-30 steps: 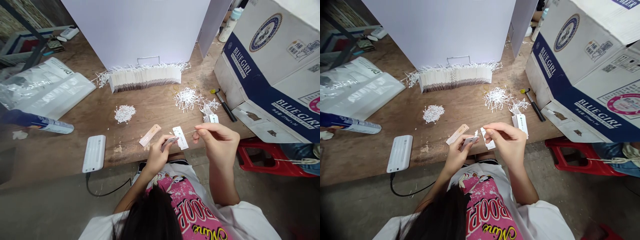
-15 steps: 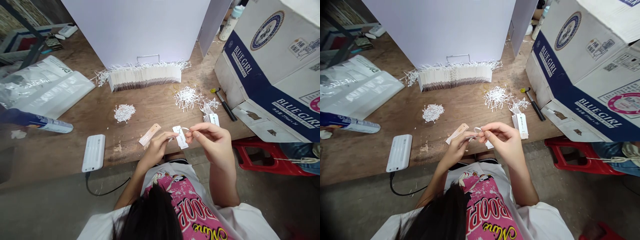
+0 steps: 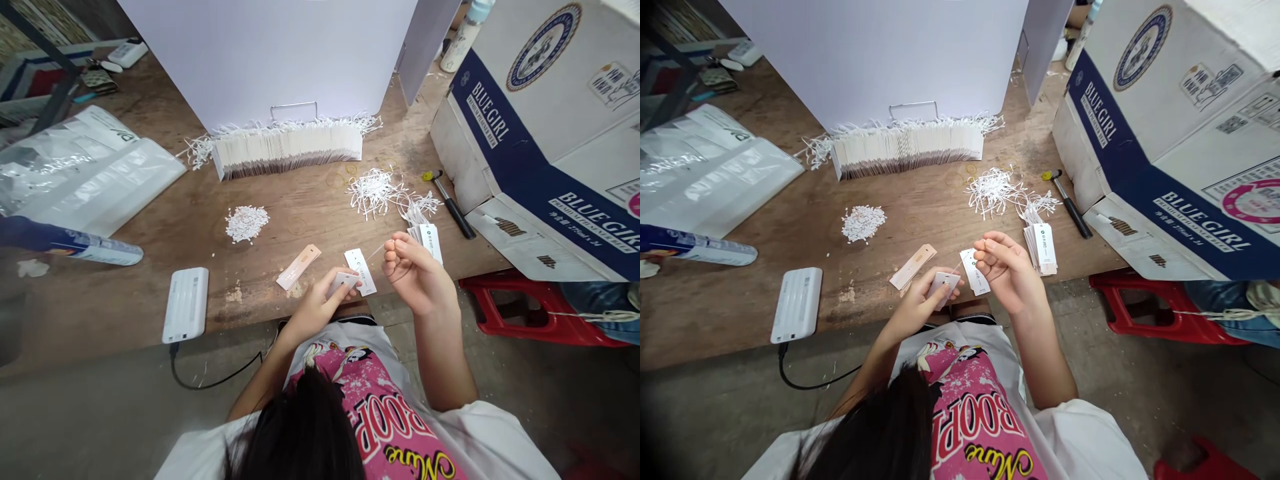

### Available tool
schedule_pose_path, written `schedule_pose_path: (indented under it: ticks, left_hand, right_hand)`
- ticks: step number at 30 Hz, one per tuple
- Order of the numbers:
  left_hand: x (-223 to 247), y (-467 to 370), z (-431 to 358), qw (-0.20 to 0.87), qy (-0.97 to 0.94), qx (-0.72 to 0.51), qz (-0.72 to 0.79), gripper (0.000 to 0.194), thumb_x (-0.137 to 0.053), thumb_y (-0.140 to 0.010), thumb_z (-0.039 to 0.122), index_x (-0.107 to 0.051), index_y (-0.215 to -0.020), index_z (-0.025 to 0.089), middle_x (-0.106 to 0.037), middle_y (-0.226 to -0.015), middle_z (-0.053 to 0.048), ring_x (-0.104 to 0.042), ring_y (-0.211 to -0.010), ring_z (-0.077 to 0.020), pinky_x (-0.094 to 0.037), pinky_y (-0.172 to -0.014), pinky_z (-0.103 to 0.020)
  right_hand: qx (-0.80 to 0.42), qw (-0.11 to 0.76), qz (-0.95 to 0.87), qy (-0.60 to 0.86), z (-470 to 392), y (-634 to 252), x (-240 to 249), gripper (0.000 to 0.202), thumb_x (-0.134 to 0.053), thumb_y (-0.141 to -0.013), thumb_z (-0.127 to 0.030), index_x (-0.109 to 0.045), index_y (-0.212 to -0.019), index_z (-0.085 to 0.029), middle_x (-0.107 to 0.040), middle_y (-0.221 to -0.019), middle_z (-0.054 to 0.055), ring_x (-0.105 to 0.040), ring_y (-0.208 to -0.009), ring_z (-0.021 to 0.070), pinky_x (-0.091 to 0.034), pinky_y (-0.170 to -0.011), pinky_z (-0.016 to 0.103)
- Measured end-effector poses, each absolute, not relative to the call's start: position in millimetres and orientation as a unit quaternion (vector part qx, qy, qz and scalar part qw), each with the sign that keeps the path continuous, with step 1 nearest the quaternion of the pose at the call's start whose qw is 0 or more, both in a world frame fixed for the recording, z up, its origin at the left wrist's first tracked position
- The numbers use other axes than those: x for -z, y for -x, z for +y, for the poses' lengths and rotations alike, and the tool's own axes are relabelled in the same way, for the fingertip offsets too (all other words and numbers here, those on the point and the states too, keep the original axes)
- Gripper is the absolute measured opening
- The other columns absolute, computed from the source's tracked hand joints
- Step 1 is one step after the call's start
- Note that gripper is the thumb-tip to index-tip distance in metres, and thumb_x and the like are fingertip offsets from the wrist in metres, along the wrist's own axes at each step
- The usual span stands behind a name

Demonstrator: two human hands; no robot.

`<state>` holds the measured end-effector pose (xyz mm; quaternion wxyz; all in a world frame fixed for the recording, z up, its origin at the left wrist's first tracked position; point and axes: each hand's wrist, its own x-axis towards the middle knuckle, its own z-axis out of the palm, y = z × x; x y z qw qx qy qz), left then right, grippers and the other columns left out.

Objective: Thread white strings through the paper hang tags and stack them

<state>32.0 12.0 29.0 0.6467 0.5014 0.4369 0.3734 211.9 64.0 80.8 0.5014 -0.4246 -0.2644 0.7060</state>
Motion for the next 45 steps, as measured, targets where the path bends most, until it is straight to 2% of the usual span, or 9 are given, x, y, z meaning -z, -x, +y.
schedule_pose_path:
  ticks: [5, 12, 17, 21, 25, 28, 33, 41, 45]
  left_hand:
    - [-25, -32, 12, 0.579, -0.544, -0.367, 0.484, 0.025, -0.049, -0.092, 0.039, -0.058, -0.107, 0.021, -0.072, -0.093, -0.004, -0.067, -0.083, -0.0169, -0.052, -0.077, -0.028]
    - [-28, -29, 12, 0.529, -0.53, -0.398, 0.53, 0.019, -0.052, -0.09, 0.037, -0.059, -0.098, 0.02, -0.074, -0.087, -0.003, -0.069, -0.076, -0.016, -0.052, -0.072, -0.026]
    - [-33, -30, 7, 0.53, -0.523, -0.408, 0.528, 0.018, -0.055, -0.089, 0.037, -0.059, -0.097, 0.021, -0.074, -0.087, -0.003, -0.07, -0.08, -0.0167, -0.052, -0.072, -0.025]
    - [-37, -29, 3, 0.51, -0.554, -0.4, 0.522, 0.016, -0.053, -0.09, 0.034, -0.059, -0.098, 0.021, -0.073, -0.09, -0.003, -0.069, -0.082, -0.0156, -0.052, -0.072, -0.023]
    - [-39, -28, 0, 0.481, -0.579, -0.39, 0.53, 0.017, -0.055, -0.089, 0.033, -0.056, -0.1, 0.021, -0.071, -0.086, -0.001, -0.068, -0.075, -0.0139, -0.05, -0.067, -0.021]
    - [-38, -26, -1, 0.466, -0.595, -0.389, 0.527, 0.019, -0.057, -0.089, 0.032, -0.053, -0.104, 0.021, -0.069, -0.088, 0.0, -0.068, -0.072, -0.012, -0.05, -0.065, -0.02]
    - [-37, -24, -2, 0.421, -0.64, -0.377, 0.52, 0.019, -0.057, -0.089, 0.029, -0.053, -0.106, 0.023, -0.067, -0.101, -0.002, -0.069, -0.077, -0.0117, -0.052, -0.07, -0.019]
    - [-41, -25, -2, 0.32, -0.726, -0.373, 0.48, 0.022, -0.05, -0.093, 0.025, -0.046, -0.115, 0.021, -0.069, -0.104, -0.005, -0.071, -0.091, -0.0142, -0.055, -0.077, -0.02]
    - [-37, -23, -2, 0.31, -0.739, -0.37, 0.47, 0.032, -0.05, -0.094, 0.025, -0.041, -0.124, 0.021, -0.068, -0.112, -0.006, -0.071, -0.095, -0.0142, -0.056, -0.081, -0.021]
  right_hand:
    - [-0.736, 0.495, -0.203, 0.414, 51, -211, -88, 0.027, -0.084, -0.06, -0.022, -0.067, -0.082, -0.023, -0.073, -0.075, -0.004, -0.068, -0.061, 0.0083, -0.057, -0.057, 0.016]
    - [-0.846, 0.336, -0.156, 0.383, -1, -192, -50, 0.018, -0.082, -0.064, -0.024, -0.07, -0.074, -0.016, -0.071, -0.066, 0.001, -0.062, -0.051, 0.0087, -0.052, -0.049, 0.018]
    - [-0.782, 0.422, -0.232, 0.395, -9, -181, -40, 0.018, -0.082, -0.065, -0.027, -0.068, -0.07, -0.017, -0.063, -0.056, -0.002, -0.054, -0.044, 0.0083, -0.045, -0.041, 0.019]
    - [-0.664, 0.486, -0.332, 0.461, -5, -178, -51, 0.011, -0.075, -0.073, -0.026, -0.067, -0.077, -0.019, -0.068, -0.063, 0.001, -0.062, -0.051, 0.0139, -0.055, -0.052, 0.028]
    - [-0.533, 0.528, -0.44, 0.494, -2, -175, -51, 0.003, -0.072, -0.076, -0.02, -0.071, -0.078, -0.021, -0.062, -0.075, 0.0, -0.055, -0.048, 0.0088, -0.047, -0.043, 0.022]
    - [-0.46, 0.537, -0.485, 0.514, -1, -173, -47, 0.005, -0.072, -0.075, -0.018, -0.074, -0.076, -0.022, -0.056, -0.077, 0.001, -0.054, -0.057, 0.0101, -0.046, -0.046, 0.022]
    - [-0.445, 0.539, -0.482, 0.527, -3, -175, -46, 0.007, -0.07, -0.077, -0.018, -0.074, -0.078, -0.023, -0.054, -0.077, 0.001, -0.054, -0.059, 0.0109, -0.044, -0.046, 0.023]
    - [-0.39, 0.53, -0.515, 0.55, -8, -176, -45, 0.007, -0.068, -0.08, -0.018, -0.074, -0.08, -0.022, -0.059, -0.076, 0.002, -0.055, -0.058, 0.0109, -0.042, -0.046, 0.022]
    - [-0.435, 0.497, -0.516, 0.545, -6, -181, -44, 0.005, -0.069, -0.079, -0.021, -0.073, -0.078, -0.02, -0.061, -0.074, 0.002, -0.055, -0.057, 0.0113, -0.043, -0.044, 0.022]
